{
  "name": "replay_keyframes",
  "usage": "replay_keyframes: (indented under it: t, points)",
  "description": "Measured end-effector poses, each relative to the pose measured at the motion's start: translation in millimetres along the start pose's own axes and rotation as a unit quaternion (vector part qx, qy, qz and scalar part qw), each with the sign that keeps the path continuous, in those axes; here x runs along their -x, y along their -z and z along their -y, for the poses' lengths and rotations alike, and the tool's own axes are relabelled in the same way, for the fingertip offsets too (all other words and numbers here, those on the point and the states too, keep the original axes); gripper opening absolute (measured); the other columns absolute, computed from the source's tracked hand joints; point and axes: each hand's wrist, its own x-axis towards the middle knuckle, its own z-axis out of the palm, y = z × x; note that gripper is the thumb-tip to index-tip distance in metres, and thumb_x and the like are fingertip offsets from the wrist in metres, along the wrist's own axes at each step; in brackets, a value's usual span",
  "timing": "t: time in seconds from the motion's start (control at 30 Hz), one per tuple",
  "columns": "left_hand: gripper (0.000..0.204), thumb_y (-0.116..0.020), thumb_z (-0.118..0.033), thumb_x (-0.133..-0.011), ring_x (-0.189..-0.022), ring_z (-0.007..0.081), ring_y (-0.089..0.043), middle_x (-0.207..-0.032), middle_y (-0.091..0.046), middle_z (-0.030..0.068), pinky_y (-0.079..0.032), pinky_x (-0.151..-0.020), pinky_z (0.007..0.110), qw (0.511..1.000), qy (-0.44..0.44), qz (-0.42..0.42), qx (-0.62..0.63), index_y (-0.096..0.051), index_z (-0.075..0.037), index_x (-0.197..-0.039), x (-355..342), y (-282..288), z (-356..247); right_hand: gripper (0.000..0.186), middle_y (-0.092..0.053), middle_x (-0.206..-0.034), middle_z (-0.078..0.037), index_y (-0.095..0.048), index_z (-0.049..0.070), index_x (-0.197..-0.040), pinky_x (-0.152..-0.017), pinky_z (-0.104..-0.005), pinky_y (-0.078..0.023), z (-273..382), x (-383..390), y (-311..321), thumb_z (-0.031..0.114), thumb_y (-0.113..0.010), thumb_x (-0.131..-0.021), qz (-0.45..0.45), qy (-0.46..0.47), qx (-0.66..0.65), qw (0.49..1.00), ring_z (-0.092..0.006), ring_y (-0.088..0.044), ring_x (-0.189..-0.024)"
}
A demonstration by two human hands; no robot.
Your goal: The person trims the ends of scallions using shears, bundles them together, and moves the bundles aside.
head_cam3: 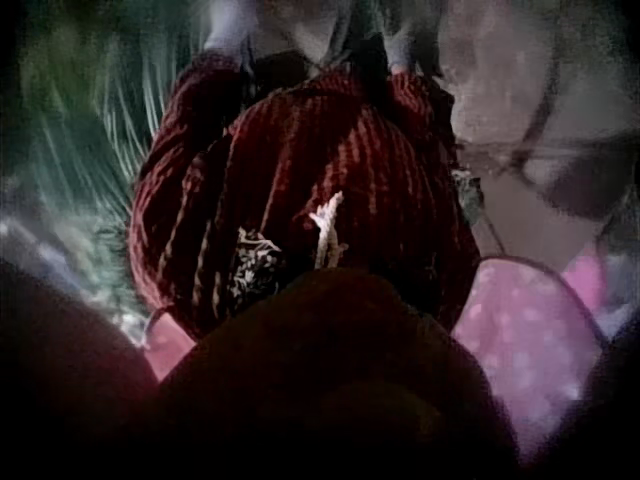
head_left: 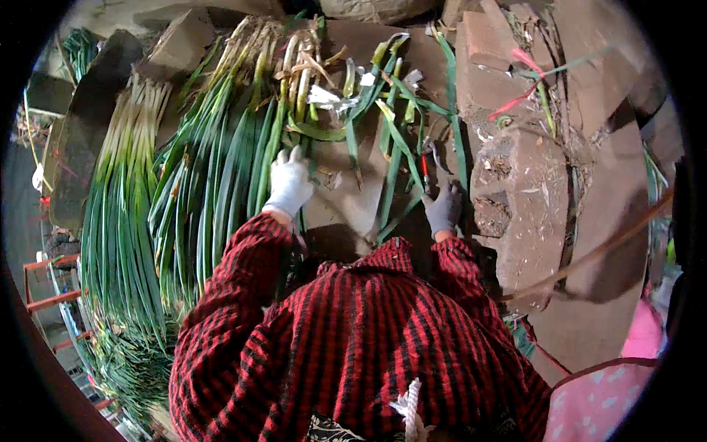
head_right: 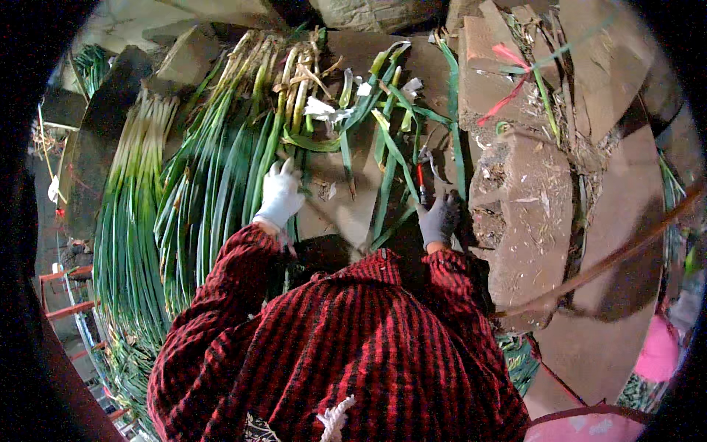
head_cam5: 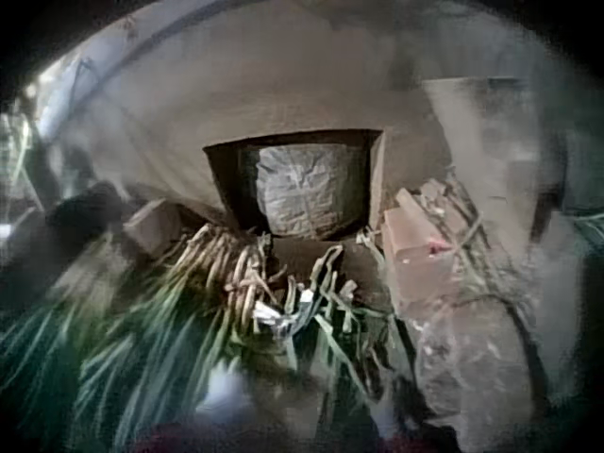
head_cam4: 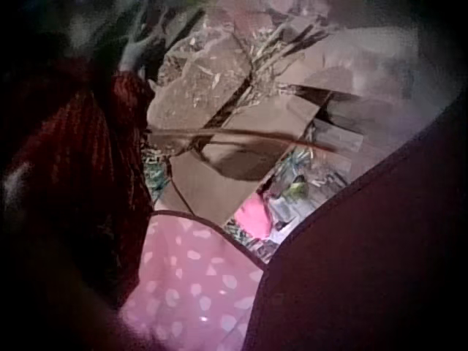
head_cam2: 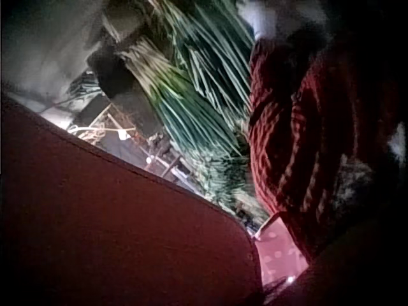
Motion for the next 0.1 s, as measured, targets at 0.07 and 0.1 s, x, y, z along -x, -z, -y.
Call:
replay_keyframes:
  t: [0.07, 0.1]
  points:
    - [0.049, -0.069, -0.021, -0.069, -0.127, 0.0350, -0.038, -0.144, -0.037, 0.0099, -0.039, -0.099, 0.045, 0.998, -0.024, -0.011, 0.055, -0.062, -0.014, -0.117, -24, 15, -6, 0.078, -0.044, -0.137, -0.023, -0.038, 0.013, -0.139, -0.100, -0.0504, -0.038, 24, -18, 19, 0.026, -0.077, -0.073, 0.088, 0.040, -0.081, 0.992, -0.0429, -0.045, -0.123]
    - [0.054, -0.071, -0.024, -0.067, -0.130, 0.0353, -0.036, -0.147, -0.035, 0.0108, -0.039, -0.101, 0.046, 0.996, -0.025, 0.032, 0.074, -0.059, -0.015, -0.119, -46, 19, -15, 0.081, -0.043, -0.140, -0.021, -0.034, 0.014, -0.141, -0.101, -0.0515, -0.037, -3, -32, -18, 0.033, -0.076, -0.074, 0.111, 0.091, -0.056, 0.988, -0.0439, -0.043, -0.124]
